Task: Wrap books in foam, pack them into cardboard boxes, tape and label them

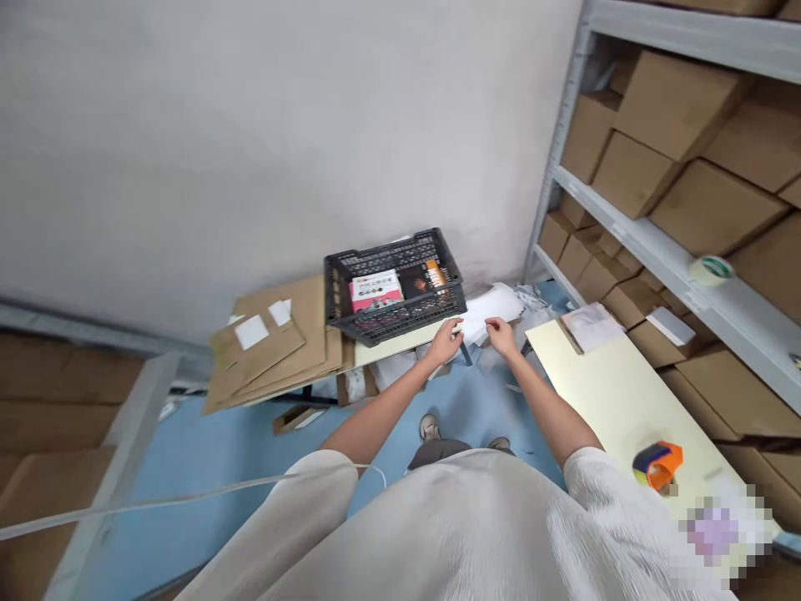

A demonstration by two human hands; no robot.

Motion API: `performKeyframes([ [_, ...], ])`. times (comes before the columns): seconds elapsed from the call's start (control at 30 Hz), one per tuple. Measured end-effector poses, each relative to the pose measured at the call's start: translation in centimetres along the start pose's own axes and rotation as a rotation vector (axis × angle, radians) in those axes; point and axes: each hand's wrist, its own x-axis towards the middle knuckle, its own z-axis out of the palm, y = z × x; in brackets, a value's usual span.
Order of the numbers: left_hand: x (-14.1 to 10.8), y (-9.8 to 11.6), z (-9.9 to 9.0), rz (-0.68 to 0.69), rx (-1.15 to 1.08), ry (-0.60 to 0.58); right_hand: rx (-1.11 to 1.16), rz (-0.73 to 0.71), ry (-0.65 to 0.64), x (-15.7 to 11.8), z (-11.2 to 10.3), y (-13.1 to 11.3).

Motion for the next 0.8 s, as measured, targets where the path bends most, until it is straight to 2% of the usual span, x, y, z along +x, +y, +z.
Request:
performKeyframes([
  [0.1,-2.7,-2.8,-5.0,-0.067,0.0,0.115,0.015,-0.08,-0.122,-0.3,6.4,-2.4],
  [0.23,-6.8,-7.4,-11.6,-0.136,-0.002,0.297,-0.004,-0.152,-0.289,-2.3,16.0,-4.7],
  [0.43,-13.2,-16.7,-21.4,-0.201,-0.005,0.427,-0.059,-0.196,-0.503,-6.7,31.8,-5.5],
  [0.53,-16.1,-21.8,-26.4,-0.246,0.035,0.402,-0.09,-0.178,-0.544,-8.4,39.2,-5.1],
  [0.63,-18.4,-26.2,-31.0,-0.289,0.121,0.332,-0.139,-0.13,-0.533,-9.4,45.2,-4.7],
  [0.7,-19.4,-28.5,-33.6,-0.324,0.179,0.288,-0.182,-0.094,-0.518,-9.7,48.2,-4.4],
  [0.8,-20.2,-31.1,-36.3,-0.384,0.235,0.209,-0.258,-0.034,-0.489,-9.7,51.1,-4.2],
])
